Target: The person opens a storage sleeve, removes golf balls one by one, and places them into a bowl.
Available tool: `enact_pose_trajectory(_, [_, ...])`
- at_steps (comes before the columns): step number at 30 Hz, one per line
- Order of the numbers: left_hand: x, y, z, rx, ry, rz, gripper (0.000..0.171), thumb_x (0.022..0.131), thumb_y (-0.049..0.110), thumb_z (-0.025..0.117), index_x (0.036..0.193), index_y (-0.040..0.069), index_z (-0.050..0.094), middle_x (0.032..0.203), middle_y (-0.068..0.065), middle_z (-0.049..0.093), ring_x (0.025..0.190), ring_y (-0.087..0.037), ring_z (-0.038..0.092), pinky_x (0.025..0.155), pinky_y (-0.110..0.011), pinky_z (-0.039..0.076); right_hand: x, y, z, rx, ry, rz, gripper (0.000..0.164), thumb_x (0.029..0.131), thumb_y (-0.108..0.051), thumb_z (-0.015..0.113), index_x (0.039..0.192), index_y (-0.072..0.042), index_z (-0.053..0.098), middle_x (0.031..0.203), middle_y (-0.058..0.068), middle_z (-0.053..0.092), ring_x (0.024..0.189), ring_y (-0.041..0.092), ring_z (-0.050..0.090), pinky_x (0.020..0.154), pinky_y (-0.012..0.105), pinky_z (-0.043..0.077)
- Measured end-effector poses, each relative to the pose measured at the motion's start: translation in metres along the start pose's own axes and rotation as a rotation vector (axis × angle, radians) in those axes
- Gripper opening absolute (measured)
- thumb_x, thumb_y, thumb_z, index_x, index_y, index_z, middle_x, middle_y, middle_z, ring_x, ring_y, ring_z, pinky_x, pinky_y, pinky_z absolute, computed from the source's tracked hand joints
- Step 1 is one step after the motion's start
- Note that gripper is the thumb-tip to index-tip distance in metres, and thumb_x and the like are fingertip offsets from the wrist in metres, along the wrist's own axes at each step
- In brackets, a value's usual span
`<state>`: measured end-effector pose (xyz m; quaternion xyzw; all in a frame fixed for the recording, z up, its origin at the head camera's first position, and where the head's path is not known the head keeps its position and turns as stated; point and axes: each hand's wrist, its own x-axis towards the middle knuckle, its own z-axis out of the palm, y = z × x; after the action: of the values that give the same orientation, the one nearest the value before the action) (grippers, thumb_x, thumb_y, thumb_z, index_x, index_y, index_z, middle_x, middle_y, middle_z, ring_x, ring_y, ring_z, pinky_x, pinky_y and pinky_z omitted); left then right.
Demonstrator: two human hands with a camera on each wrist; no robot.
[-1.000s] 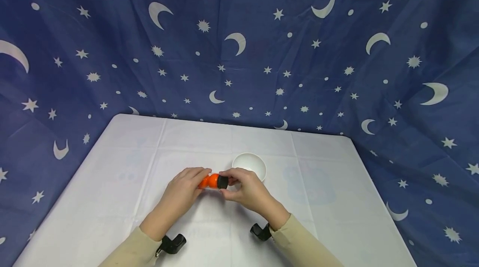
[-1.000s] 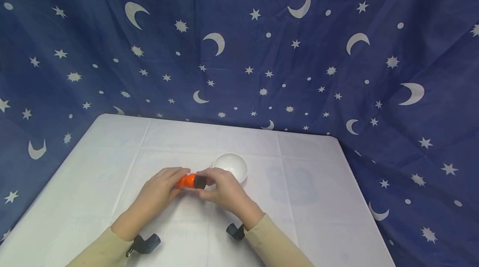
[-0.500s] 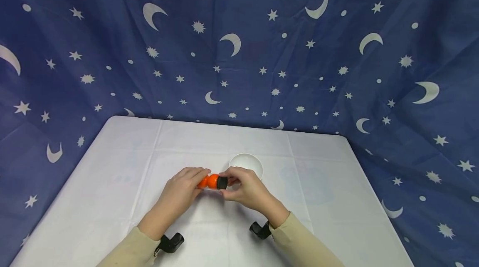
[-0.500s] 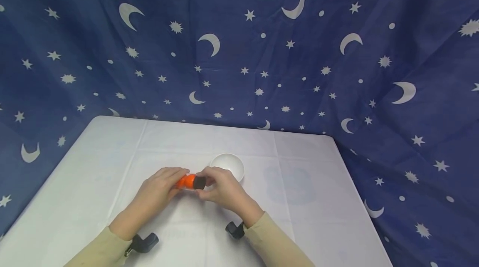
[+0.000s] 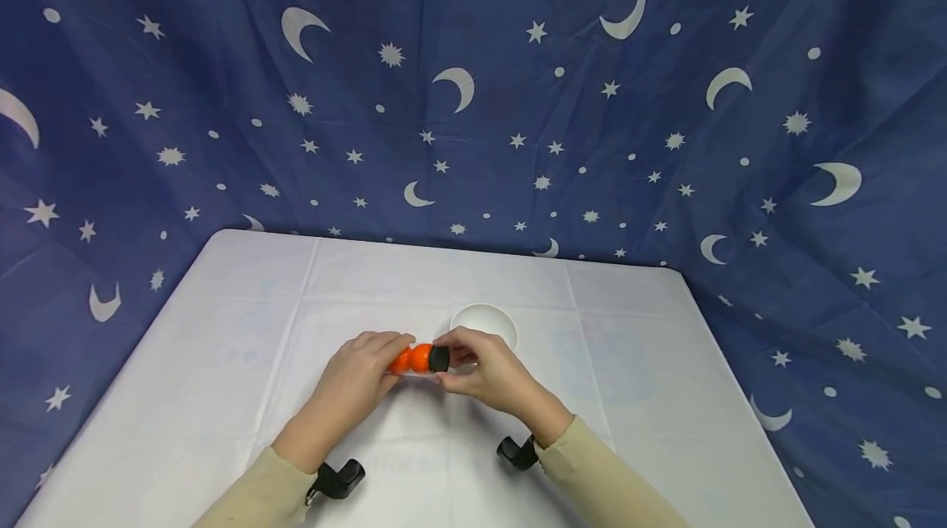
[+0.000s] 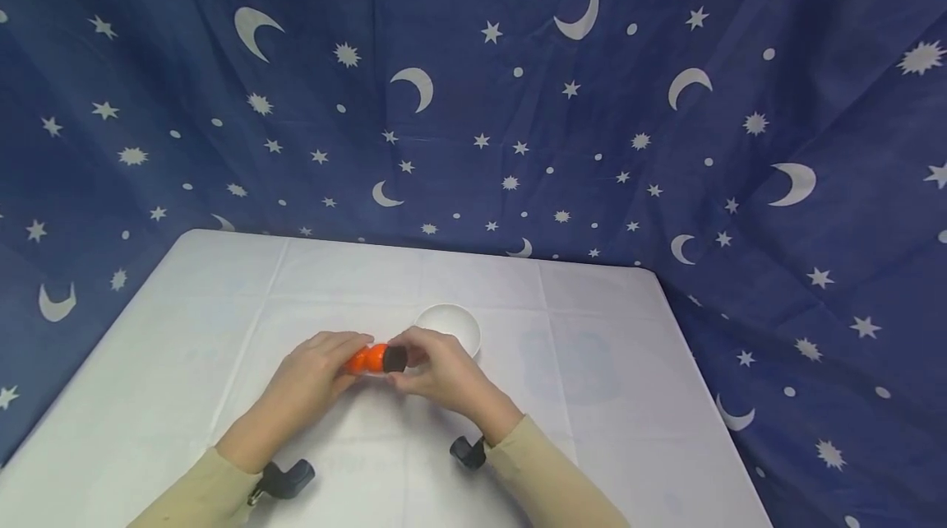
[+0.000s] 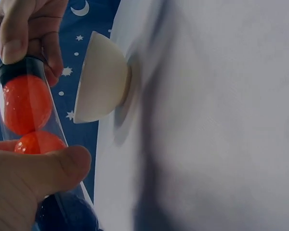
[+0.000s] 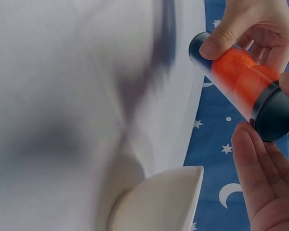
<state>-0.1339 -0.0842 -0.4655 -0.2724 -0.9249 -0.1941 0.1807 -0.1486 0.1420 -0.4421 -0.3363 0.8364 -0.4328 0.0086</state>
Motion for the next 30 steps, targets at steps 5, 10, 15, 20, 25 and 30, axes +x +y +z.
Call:
enact_pose_trajectory(5, [0.0009,0.0013,-0.0035,0.061,0.016,-0.006,0.059,0.064,0.024,0.08,0.118,0.019,0.057,0.109,0.002,0.057,0.096,-0.02,0.051,0.078,-0.04,0.041,-0.0022,0.0016,0.0009,0.107,0.052,0.088,0.042,0.075,-0.02,0.071,0.114,-0.017,0.057,0.103,-0.007,0.059,0.083,0.009,0.06,0.072,0.025,0.05])
enact_pose_trajectory(10, [0.0007,0.0046,-0.0061,0.082,0.035,-0.006,0.063,0.063,0.024,0.08,0.121,0.02,0.055,0.109,0.002,0.057,0.096,-0.021,0.051,0.074,-0.039,0.041,-0.0029,0.0023,0.0022,0.149,0.087,0.144,0.045,0.073,-0.032,0.072,0.113,-0.02,0.057,0.102,-0.006,0.059,0.082,0.008,0.061,0.07,0.024,0.05])
enact_pose_trajectory(15, [-0.0005,0.0073,-0.0058,0.093,0.057,0.005,0.065,0.063,0.023,0.08,0.122,0.02,0.055,0.109,0.0,0.058,0.096,-0.022,0.051,0.076,-0.039,0.042,-0.0048,0.0026,0.0027,0.191,0.089,0.162,0.039,0.072,-0.031,0.072,0.107,-0.019,0.059,0.095,-0.004,0.061,0.08,0.01,0.061,0.069,0.025,0.051])
enact_pose_trajectory(20, [-0.0003,0.0089,-0.0024,0.084,0.097,0.028,0.061,0.062,0.021,0.081,0.119,0.02,0.058,0.111,0.0,0.059,0.097,-0.021,0.053,0.076,-0.039,0.045,-0.0066,0.003,0.0007,0.194,0.081,0.15,0.032,0.072,-0.022,0.073,0.101,-0.017,0.061,0.089,-0.003,0.062,0.076,0.013,0.061,0.069,0.032,0.051])
enact_pose_trajectory(25, [-0.0003,0.0078,0.0001,0.06,0.128,0.049,0.059,0.062,0.021,0.081,0.117,0.02,0.06,0.111,0.001,0.06,0.097,-0.021,0.054,0.076,-0.039,0.046,-0.0064,0.0027,-0.0015,0.157,0.063,0.139,0.031,0.07,-0.018,0.073,0.099,-0.017,0.061,0.087,-0.003,0.062,0.075,0.014,0.061,0.068,0.033,0.052])
enact_pose_trajectory(30, [-0.0001,0.0053,0.0017,0.027,0.114,0.043,0.059,0.062,0.022,0.081,0.118,0.021,0.059,0.112,0.003,0.059,0.098,-0.02,0.054,0.078,-0.04,0.046,-0.0041,0.0017,-0.0051,0.151,0.029,0.121,0.031,0.071,-0.018,0.073,0.098,-0.017,0.06,0.088,-0.004,0.061,0.076,0.012,0.06,0.068,0.031,0.052])
